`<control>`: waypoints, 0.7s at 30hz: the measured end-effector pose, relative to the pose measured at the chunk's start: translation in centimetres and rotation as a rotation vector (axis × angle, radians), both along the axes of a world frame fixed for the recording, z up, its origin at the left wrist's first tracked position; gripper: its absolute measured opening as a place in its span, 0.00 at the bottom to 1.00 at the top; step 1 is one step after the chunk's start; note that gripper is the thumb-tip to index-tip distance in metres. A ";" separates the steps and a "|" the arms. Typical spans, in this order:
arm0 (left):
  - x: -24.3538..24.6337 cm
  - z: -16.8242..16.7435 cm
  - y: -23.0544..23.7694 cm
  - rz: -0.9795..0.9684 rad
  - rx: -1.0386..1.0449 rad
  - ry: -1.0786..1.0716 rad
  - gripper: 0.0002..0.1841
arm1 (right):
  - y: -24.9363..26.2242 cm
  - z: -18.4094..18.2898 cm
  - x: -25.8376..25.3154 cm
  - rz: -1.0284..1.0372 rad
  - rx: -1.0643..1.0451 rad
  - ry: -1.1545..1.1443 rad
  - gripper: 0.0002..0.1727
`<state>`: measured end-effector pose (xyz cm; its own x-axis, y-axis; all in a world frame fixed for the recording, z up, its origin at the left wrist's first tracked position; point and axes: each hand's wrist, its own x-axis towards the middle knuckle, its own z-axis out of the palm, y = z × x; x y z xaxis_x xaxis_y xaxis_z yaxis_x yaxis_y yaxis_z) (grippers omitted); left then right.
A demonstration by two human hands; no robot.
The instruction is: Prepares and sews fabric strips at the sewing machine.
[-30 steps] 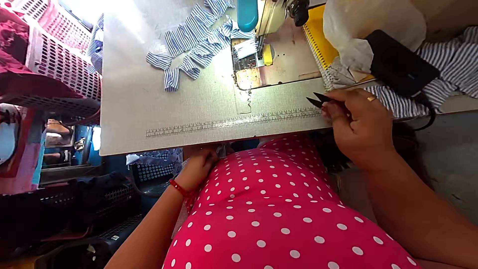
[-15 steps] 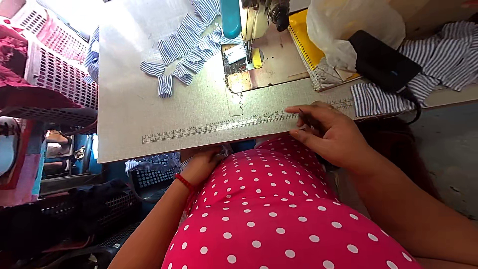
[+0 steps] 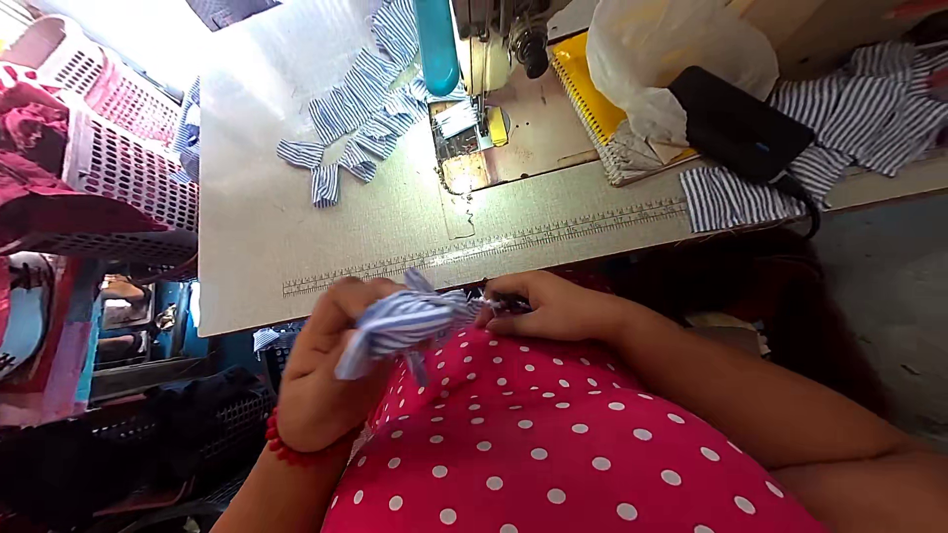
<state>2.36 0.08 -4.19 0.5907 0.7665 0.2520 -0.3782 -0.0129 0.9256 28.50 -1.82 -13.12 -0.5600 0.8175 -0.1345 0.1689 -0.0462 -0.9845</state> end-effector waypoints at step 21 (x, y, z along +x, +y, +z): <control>9.0 -3.1 2.0 -0.051 0.650 0.316 0.08 | -1.4 8.8 6.2 -0.220 0.529 -0.150 0.08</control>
